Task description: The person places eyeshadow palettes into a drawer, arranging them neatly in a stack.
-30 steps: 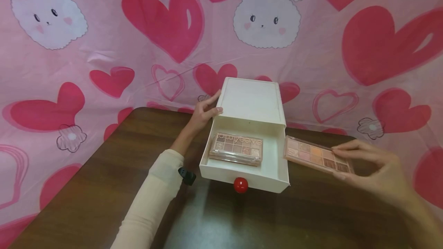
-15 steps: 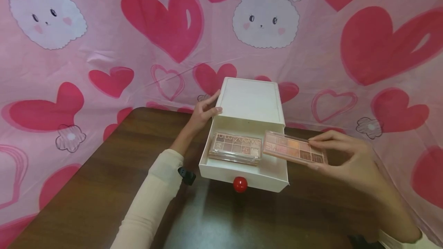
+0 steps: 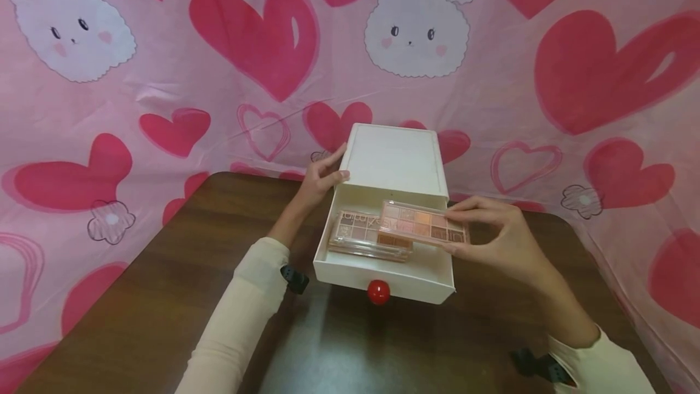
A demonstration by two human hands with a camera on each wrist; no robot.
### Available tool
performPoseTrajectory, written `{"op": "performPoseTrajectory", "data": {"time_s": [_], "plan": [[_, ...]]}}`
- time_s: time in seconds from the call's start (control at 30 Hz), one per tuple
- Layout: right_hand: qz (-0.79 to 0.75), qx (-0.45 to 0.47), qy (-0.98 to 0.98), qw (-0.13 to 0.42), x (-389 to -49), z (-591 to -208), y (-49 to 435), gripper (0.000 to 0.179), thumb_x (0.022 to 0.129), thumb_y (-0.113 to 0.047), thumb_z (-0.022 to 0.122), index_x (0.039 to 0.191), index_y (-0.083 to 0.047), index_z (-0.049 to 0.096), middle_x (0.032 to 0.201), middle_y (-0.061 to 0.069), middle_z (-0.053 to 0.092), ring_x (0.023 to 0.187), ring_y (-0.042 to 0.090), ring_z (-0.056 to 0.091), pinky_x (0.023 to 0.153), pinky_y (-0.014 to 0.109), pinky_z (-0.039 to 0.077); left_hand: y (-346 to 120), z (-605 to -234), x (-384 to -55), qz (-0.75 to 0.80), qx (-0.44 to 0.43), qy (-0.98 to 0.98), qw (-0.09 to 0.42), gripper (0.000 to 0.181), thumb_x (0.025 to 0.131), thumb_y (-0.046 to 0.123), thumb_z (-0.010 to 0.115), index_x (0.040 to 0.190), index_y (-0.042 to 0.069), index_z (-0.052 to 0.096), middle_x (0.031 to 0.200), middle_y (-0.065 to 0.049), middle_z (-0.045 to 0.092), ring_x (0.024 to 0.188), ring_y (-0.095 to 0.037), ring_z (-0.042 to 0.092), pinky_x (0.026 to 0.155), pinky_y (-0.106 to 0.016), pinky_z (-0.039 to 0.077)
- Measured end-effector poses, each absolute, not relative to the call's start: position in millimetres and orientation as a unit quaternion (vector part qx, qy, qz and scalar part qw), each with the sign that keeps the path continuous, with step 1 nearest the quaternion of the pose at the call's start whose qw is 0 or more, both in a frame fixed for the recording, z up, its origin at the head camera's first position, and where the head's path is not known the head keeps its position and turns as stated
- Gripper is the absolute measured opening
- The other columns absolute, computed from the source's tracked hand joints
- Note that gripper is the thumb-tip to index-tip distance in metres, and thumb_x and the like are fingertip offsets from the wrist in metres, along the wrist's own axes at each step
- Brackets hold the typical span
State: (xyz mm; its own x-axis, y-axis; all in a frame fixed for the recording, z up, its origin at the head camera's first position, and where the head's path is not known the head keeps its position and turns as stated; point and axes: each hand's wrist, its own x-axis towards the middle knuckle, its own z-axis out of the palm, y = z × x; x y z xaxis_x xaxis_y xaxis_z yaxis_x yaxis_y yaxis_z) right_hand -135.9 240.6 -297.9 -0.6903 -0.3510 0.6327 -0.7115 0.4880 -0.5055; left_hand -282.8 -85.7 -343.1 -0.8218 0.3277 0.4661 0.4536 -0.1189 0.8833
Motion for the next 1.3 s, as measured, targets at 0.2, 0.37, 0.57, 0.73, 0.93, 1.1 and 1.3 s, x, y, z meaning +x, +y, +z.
{"op": "performPoseTrajectory", "data": {"time_s": [0.2,0.37,0.57,0.73,0.93,1.1,1.3], "plan": [[0.393,0.309,-0.844,0.195,-147.0,-303.3,222.9,0.047,0.061,-0.002,0.094,0.106,-0.008,0.081,0.099,0.003,0.075,0.098,0.001,0.061,0.091,0.011,0.047,-85.7,-343.4,-282.8,-0.688,-0.297,-0.661,0.046,0.071,0.087,0.008,0.056,0.152,-0.010,0.032,0.166,-0.023,0.026,0.153,-0.031,0.028,0.116,-0.016,0.038],[0.380,0.309,-0.853,0.177,-151.8,-303.5,208.1,0.046,0.063,-0.009,0.095,0.107,-0.006,0.081,0.100,0.002,0.076,0.096,0.002,0.061,0.087,0.013,0.049,-85.6,-342.9,-281.7,-0.689,-0.297,-0.660,0.045,0.070,0.088,0.005,0.056,0.153,-0.009,0.032,0.166,-0.022,0.025,0.152,-0.031,0.029,0.115,-0.016,0.040],[0.348,0.302,-0.875,0.150,-154.5,-300.5,193.3,0.048,0.066,-0.016,0.095,0.111,-0.006,0.080,0.104,0.002,0.077,0.098,0.013,0.065,0.087,0.024,0.054,-84.8,-342.0,-281.0,-0.694,-0.297,-0.655,0.043,0.071,0.088,0.005,0.056,0.153,-0.009,0.031,0.166,-0.021,0.025,0.147,-0.026,0.036,0.109,-0.012,0.043],[0.329,0.290,-0.890,0.126,-154.8,-299.3,186.2,0.048,0.071,-0.023,0.092,0.115,-0.007,0.078,0.108,0.003,0.077,0.103,0.020,0.066,0.091,0.038,0.057,-85.1,-342.3,-280.0,-0.697,-0.296,-0.652,0.042,0.070,0.089,0.006,0.056,0.153,-0.009,0.032,0.166,-0.022,0.027,0.128,-0.004,0.048,0.099,-0.009,0.049],[0.323,0.296,-0.892,0.115,-155.1,-298.5,183.5,0.052,0.070,-0.021,0.093,0.117,-0.006,0.077,0.111,0.005,0.076,0.106,0.022,0.066,0.096,0.048,0.056,-85.6,-342.8,-278.8,-0.695,-0.293,-0.655,0.044,0.070,0.088,0.005,0.056,0.153,-0.008,0.033,0.166,-0.021,0.028,0.115,0.006,0.054,0.096,-0.010,0.050],[0.309,0.288,-0.900,0.111,-155.0,-298.8,183.8,0.057,0.070,-0.023,0.093,0.121,-0.004,0.075,0.119,0.009,0.075,0.114,0.029,0.066,0.102,0.056,0.054,-85.7,-342.9,-278.9,-0.692,-0.289,-0.660,0.042,0.070,0.089,0.006,0.056,0.153,-0.006,0.033,0.166,-0.019,0.027,0.125,-0.001,0.052,0.101,-0.011,0.049],[0.337,0.263,-0.879,0.210,-137.9,-305.7,192.8,0.053,0.072,-0.012,0.091,0.121,-0.005,0.075,0.121,0.009,0.074,0.116,0.020,0.066,0.103,0.027,0.054,-83.7,-342.1,-278.8,-0.695,-0.289,-0.657,0.039,0.070,0.089,0.005,0.056,0.154,-0.005,0.034,0.166,-0.017,0.028,0.128,-0.008,0.052,0.101,-0.012,0.049]]}}
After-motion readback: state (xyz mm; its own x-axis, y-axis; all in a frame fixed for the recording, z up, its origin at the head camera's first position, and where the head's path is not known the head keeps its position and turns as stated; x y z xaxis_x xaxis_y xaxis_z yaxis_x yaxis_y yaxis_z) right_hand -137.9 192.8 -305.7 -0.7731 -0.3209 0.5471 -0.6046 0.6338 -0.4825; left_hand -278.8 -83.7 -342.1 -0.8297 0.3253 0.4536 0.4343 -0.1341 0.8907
